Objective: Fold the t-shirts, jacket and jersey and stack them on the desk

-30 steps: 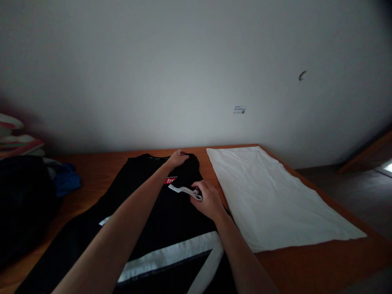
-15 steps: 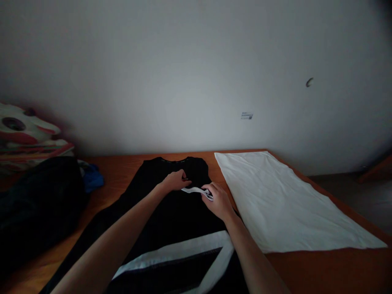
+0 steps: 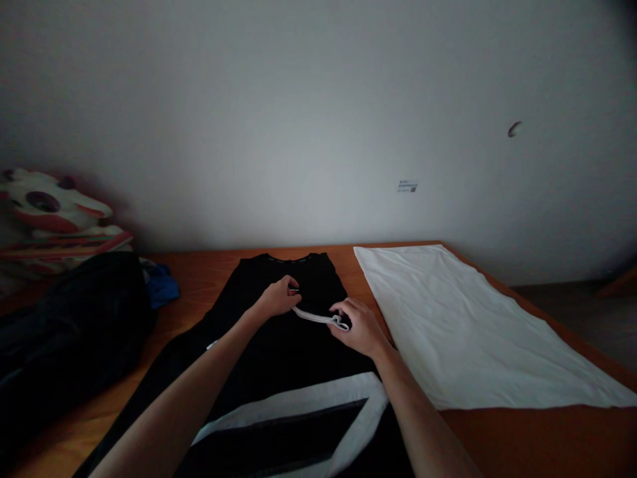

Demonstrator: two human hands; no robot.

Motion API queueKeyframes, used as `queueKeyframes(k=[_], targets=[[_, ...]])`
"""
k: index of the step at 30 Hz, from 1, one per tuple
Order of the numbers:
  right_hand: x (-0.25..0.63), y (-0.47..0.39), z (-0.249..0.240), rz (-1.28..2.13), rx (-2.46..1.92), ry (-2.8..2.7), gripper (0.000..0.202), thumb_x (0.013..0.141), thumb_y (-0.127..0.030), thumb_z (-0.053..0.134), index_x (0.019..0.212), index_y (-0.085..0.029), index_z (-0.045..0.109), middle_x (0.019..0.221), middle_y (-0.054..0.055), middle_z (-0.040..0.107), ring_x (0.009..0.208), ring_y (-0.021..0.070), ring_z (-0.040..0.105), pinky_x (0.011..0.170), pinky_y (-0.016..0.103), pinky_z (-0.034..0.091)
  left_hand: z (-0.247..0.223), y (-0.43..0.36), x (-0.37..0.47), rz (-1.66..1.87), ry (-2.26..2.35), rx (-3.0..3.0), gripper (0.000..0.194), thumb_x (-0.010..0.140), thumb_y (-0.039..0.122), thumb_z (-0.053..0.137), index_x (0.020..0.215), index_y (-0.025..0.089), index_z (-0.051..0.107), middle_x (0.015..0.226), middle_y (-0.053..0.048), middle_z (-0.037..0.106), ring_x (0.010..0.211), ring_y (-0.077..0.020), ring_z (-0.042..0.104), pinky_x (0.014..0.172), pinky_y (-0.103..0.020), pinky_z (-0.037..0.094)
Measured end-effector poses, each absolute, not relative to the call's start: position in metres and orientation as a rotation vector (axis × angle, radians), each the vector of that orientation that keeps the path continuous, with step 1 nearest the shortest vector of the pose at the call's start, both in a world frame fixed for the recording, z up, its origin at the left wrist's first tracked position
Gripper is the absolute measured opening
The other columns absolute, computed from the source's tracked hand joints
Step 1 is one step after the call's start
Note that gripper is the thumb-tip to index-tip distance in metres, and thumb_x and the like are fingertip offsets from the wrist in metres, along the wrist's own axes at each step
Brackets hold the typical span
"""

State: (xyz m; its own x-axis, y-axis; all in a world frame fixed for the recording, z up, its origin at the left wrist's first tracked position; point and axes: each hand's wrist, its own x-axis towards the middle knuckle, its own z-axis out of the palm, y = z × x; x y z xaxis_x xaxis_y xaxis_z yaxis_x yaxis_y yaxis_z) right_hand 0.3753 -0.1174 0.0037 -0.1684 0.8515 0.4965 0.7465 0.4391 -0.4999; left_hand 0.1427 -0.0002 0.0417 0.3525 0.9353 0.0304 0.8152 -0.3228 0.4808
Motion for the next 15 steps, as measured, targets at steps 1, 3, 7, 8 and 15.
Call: queueKeyframes(k=[1, 3, 7, 8, 15], targets=[[0.376, -0.119, 0.005, 0.196, -1.348, -1.959, 0.021, 0.078, -0.027, 0.076, 0.098, -0.023, 0.069, 0.086, 0.0, 0.065, 0.083, 0.0184, 0.063, 0.079, 0.03, 0.047, 0.038, 0.0, 0.143, 0.414, 1.528, 2.275, 0.029, 0.08, 0.023, 0.066, 0.109, 0.019, 0.065, 0.08, -0.002, 0.071, 0.078, -0.0202, 0.071, 0.074, -0.029, 0.053], [0.378, -0.122, 0.009, 0.224, -1.358, -1.976, 0.022, 0.081, -0.037, 0.076, 0.097, -0.024, 0.069, 0.083, -0.001, 0.063, 0.08, 0.0175, 0.062, 0.075, 0.029, 0.046, 0.033, 0.002, 0.149, 0.441, 1.492, 2.34, 0.03, 0.082, 0.024, 0.066, 0.111, 0.019, 0.065, 0.095, -0.006, 0.074, 0.094, -0.0234, 0.071, 0.086, -0.033, 0.053], [0.383, -0.121, 0.013, 0.128, -1.435, -1.911, 0.023, 0.099, -0.038, 0.053, 0.09, -0.023, 0.068, 0.078, 0.001, 0.062, 0.078, 0.0166, 0.061, 0.074, 0.028, 0.045, 0.028, 0.016, 0.182, 0.472, 1.268, 2.546, 0.033, 0.096, 0.026, 0.05, 0.126, 0.02, 0.064, 0.135, -0.011, 0.066, 0.129, -0.023, 0.059, 0.114, -0.038, 0.04], [0.384, -0.12, 0.012, 0.072, -1.475, -1.874, 0.025, 0.101, -0.035, 0.049, 0.089, -0.023, 0.067, 0.08, 0.002, 0.063, 0.078, 0.017, 0.061, 0.075, 0.029, 0.046, 0.026, 0.021, 0.191, 0.425, 1.2, 2.62, 0.037, 0.1, 0.028, 0.045, 0.131, 0.02, 0.063, 0.143, -0.011, 0.062, 0.136, -0.023, 0.054, 0.117, -0.039, 0.037], [0.395, -0.112, -0.004, -0.048, -1.824, -1.782, 0.025, 0.088, -0.014, 0.058, 0.111, -0.022, 0.066, 0.097, 0.006, 0.07, 0.086, 0.0202, 0.066, 0.076, 0.029, 0.05, -0.001, 0.049, 0.237, 0.185, 1.19, 2.721, 0.056, 0.105, 0.042, 0.031, 0.155, 0.017, 0.041, 0.164, -0.017, 0.035, 0.153, -0.0382, 0.029, 0.118, -0.063, 0.028]])
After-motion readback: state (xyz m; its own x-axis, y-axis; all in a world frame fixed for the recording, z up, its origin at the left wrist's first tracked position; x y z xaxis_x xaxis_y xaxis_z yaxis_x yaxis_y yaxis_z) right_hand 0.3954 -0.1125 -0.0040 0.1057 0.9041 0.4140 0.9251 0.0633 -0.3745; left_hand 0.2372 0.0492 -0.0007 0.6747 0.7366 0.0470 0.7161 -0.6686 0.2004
